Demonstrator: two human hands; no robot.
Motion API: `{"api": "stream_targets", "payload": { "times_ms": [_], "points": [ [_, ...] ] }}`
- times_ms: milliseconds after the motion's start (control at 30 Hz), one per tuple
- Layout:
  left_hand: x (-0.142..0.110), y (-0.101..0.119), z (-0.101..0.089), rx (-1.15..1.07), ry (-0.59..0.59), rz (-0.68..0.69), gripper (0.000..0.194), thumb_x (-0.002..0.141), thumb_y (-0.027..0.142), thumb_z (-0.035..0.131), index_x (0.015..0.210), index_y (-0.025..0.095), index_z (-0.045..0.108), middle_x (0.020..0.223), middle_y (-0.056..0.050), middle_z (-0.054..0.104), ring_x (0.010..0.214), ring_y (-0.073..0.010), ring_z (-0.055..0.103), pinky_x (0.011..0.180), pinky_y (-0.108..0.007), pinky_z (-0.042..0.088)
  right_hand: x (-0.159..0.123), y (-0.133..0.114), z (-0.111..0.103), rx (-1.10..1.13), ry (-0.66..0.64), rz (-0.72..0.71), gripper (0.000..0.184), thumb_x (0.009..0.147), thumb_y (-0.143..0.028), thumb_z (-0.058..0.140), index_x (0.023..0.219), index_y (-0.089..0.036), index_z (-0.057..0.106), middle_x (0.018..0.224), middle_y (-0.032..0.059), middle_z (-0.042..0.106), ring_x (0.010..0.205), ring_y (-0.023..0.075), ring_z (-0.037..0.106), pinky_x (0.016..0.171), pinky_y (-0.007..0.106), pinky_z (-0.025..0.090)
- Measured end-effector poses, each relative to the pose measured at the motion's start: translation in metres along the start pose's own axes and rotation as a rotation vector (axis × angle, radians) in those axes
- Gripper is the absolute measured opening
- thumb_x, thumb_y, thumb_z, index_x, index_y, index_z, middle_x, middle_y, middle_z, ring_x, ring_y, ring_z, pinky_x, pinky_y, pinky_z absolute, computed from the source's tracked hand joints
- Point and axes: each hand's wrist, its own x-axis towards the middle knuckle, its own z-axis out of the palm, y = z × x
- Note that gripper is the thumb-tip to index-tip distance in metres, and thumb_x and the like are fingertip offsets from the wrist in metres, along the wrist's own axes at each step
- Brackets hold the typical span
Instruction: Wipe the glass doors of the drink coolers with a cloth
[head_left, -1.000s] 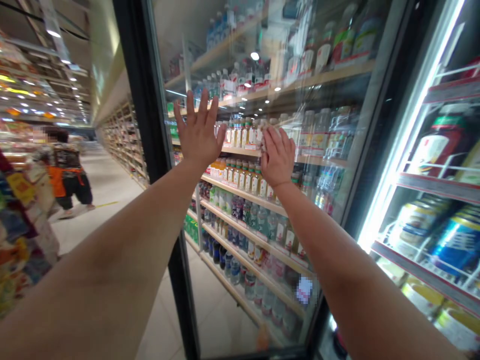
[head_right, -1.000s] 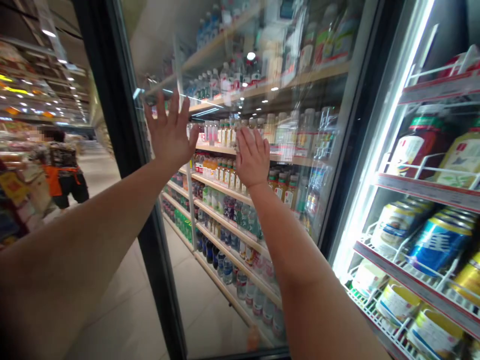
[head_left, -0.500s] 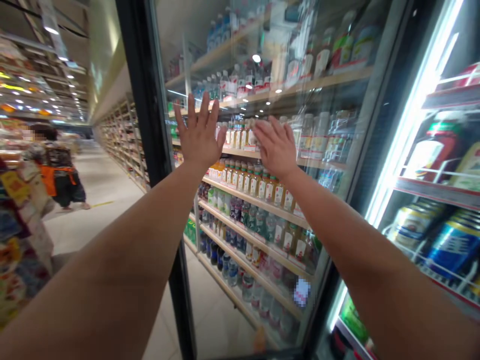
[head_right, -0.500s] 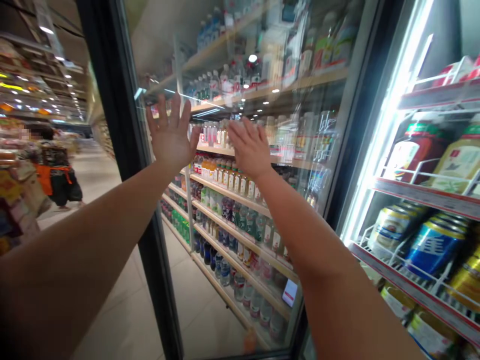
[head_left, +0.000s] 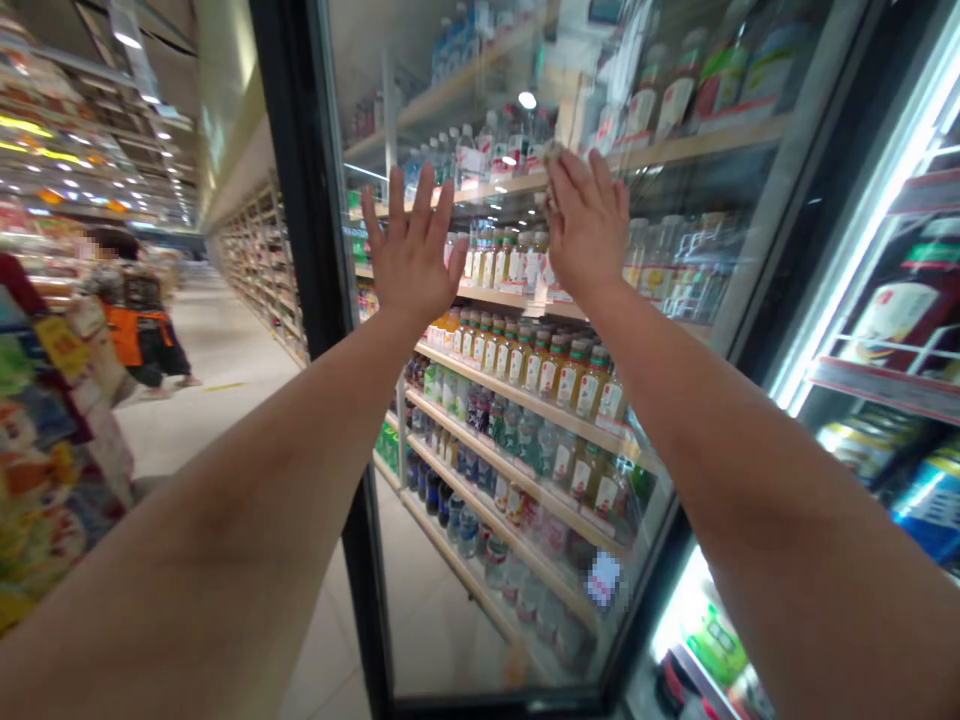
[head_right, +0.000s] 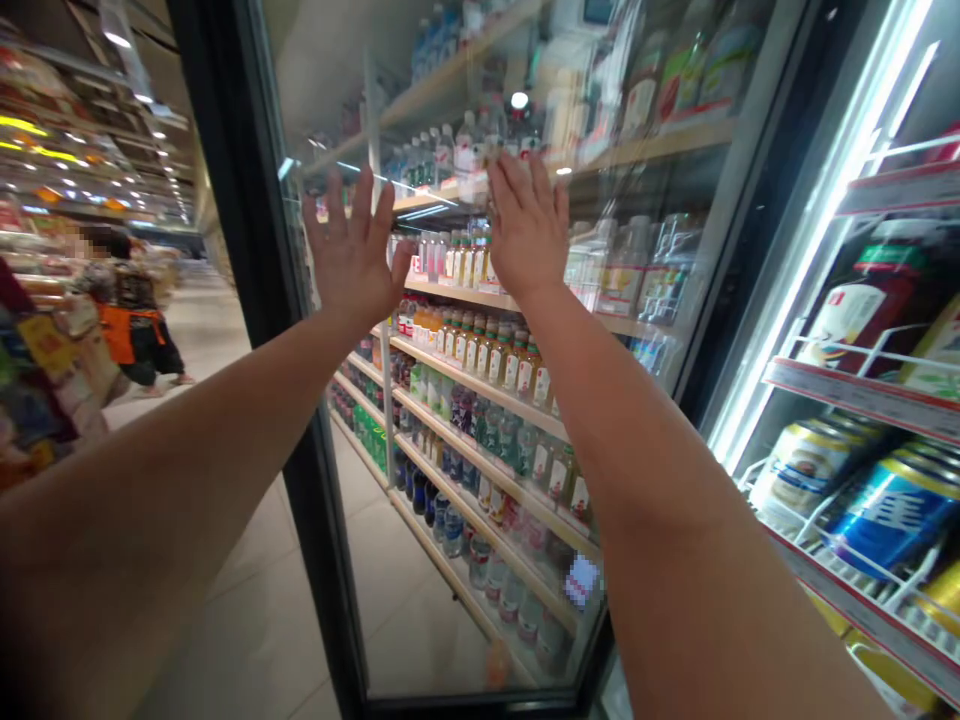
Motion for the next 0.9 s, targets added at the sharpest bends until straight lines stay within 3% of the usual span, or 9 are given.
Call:
{"api": "stream_targets", "payload": {
  "times_ms": [67, 200, 267, 467, 600, 700, 800, 900],
  "points": [
    [0.0, 0.002, -0.002, 0.033, -0.015, 0.002, 0.074, 0.101, 0.062, 0.012, 0.162, 0.021, 0.019, 0.167, 0.014, 0.011, 0.138, 0.0004, -0.041, 0.118, -0.035, -0.034, -0.001, -0.003, 0.003, 0.009, 0.038, 0.041, 0.057, 0.1, -0.023, 0.033, 0.157, -0.023, 0.041, 0.163, -0.0014, 0.034, 0.154, 0.0295, 0.024, 0.123, 0.058, 0.026],
    [0.0, 0.004, -0.004, 0.05, -0.01, 0.025, 0.073, 0.102, 0.06, 0.017, 0.161, 0.017, 0.019, 0.167, 0.01, 0.016, 0.137, 0.0013, -0.043, 0.114, -0.036, -0.037, -0.015, -0.02, 0.005, 0.009, -0.095, -0.227, 0.057, 0.1, -0.022, 0.035, 0.157, -0.024, 0.04, 0.164, -0.0055, 0.031, 0.155, 0.0241, 0.021, 0.128, 0.053, 0.021],
    [0.0, 0.003, -0.003, 0.042, -0.003, 0.031, 0.072, 0.103, 0.059, 0.017, 0.161, 0.017, 0.018, 0.167, 0.01, 0.017, 0.138, 0.0011, -0.042, 0.116, -0.04, -0.034, -0.016, -0.023, 0.001, 0.022, -0.147, -0.284, 0.055, 0.101, -0.024, 0.035, 0.156, -0.028, 0.04, 0.163, -0.0077, 0.032, 0.155, 0.0222, 0.022, 0.129, 0.052, 0.019],
    [-0.001, -0.003, 0.007, -0.011, 0.037, 0.028, 0.069, 0.103, 0.054, 0.023, 0.162, 0.02, 0.015, 0.169, 0.013, 0.0, 0.151, -0.0148, -0.025, 0.121, -0.052, -0.021, -0.01, -0.029, 0.0, -0.004, -0.039, 0.126, 0.059, 0.101, -0.022, 0.027, 0.159, -0.023, 0.036, 0.166, -0.0045, 0.027, 0.156, 0.0272, 0.017, 0.128, 0.053, 0.021],
    [0.0, -0.005, 0.009, -0.014, 0.043, 0.076, 0.07, 0.103, 0.051, 0.03, 0.163, 0.021, 0.011, 0.169, 0.009, -0.003, 0.154, -0.0186, -0.01, 0.122, -0.054, -0.018, -0.02, -0.067, 0.012, 0.089, -0.13, -0.107, 0.063, 0.098, -0.018, 0.029, 0.16, -0.018, 0.031, 0.167, -0.0035, 0.025, 0.157, 0.0233, 0.015, 0.13, 0.048, 0.021],
    [-0.001, -0.005, 0.006, 0.001, 0.024, 0.084, 0.066, 0.104, 0.047, 0.03, 0.164, 0.023, 0.014, 0.169, 0.009, 0.005, 0.155, -0.0205, -0.002, 0.123, -0.056, -0.018, -0.015, -0.089, 0.004, 0.138, -0.153, -0.164, 0.076, 0.09, -0.019, 0.038, 0.163, -0.015, 0.017, 0.168, -0.0044, 0.019, 0.156, 0.0113, 0.016, 0.126, 0.03, 0.028],
    [-0.003, -0.003, -0.001, 0.008, -0.017, 0.09, 0.061, 0.106, 0.044, 0.031, 0.163, 0.028, 0.019, 0.168, 0.01, 0.011, 0.155, -0.0252, -0.002, 0.122, -0.063, -0.014, -0.006, -0.076, -0.016, 0.132, -0.043, -0.095, 0.079, 0.091, -0.027, 0.039, 0.164, -0.017, 0.009, 0.169, -0.0054, 0.012, 0.156, 0.0055, 0.011, 0.125, 0.026, 0.028],
    [-0.007, -0.001, -0.005, 0.0, -0.024, 0.106, 0.061, 0.105, 0.048, 0.035, 0.162, 0.028, 0.023, 0.168, 0.011, 0.008, 0.156, -0.0245, -0.001, 0.125, -0.062, -0.006, -0.011, -0.034, -0.024, 0.102, 0.026, 0.014, 0.066, 0.099, -0.033, 0.033, 0.163, -0.019, 0.02, 0.169, -0.0016, 0.016, 0.157, 0.0156, 0.014, 0.127, 0.042, 0.027]
  ]
}}
